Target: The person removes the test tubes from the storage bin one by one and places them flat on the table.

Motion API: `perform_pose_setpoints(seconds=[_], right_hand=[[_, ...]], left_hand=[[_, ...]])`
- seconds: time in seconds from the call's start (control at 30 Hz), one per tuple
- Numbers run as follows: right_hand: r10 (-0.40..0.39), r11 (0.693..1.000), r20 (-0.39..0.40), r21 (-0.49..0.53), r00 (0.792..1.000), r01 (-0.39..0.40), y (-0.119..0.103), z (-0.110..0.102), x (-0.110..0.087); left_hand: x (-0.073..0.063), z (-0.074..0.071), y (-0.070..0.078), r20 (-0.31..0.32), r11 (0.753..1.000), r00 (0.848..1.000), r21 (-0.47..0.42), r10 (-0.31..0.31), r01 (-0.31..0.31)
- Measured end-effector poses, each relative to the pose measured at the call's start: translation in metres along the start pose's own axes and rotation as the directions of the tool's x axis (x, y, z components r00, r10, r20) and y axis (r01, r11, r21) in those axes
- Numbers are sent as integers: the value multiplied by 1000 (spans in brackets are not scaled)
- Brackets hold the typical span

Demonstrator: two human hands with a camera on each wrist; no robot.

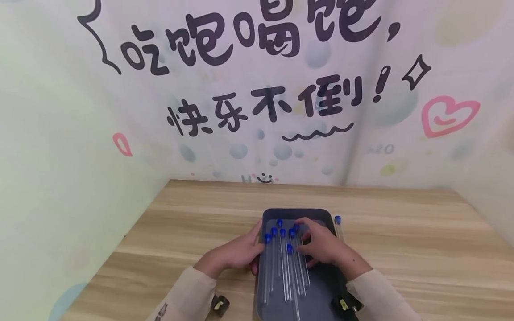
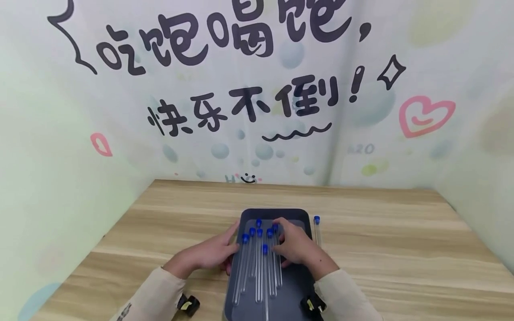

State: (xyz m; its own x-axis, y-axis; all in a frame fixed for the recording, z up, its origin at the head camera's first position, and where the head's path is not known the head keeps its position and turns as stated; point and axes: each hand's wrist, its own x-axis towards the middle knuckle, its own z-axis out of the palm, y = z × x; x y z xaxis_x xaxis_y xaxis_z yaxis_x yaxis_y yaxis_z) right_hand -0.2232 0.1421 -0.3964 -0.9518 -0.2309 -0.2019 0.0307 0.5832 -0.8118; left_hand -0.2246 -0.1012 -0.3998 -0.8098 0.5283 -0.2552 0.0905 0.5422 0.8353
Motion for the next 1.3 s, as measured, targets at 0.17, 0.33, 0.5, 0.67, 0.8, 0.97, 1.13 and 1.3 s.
perform_pose_setpoints(seconds=[0.17,0.33,0.5,0.67,0.8,0.97,1.13,1.3], right_hand=[[-10,1000,-3,22,1000,11,1,0,1],[-3,995,22,96,1000,1,3,0,1],[-14,985,46,175,999,5,2,-2,-1],[-30,979,54,203,998,18,1,-3,0],[-37,976,80,218,996,19,2,-3,0],[-52,972,91,232,994,30,5,-1,2],[-53,971,102,236,993,28,5,-1,3],[-53,972,101,233,993,28,5,-1,2]], left_hand=[[2,0,-1,-7,1000,1000,25,8,-8],[2,1,-2,0,1000,1000,5,14,-14],[1,0,0,-1,1000,1000,27,15,-15],[2,-1,1,-7,999,999,22,31,-31],[2,0,-1,-2,1000,1000,14,23,-23],[2,1,-4,-9,1000,1000,27,4,-4],[1,1,-3,-6,1000,1000,13,8,-8],[0,1,-1,-5,1000,1000,12,3,-3]])
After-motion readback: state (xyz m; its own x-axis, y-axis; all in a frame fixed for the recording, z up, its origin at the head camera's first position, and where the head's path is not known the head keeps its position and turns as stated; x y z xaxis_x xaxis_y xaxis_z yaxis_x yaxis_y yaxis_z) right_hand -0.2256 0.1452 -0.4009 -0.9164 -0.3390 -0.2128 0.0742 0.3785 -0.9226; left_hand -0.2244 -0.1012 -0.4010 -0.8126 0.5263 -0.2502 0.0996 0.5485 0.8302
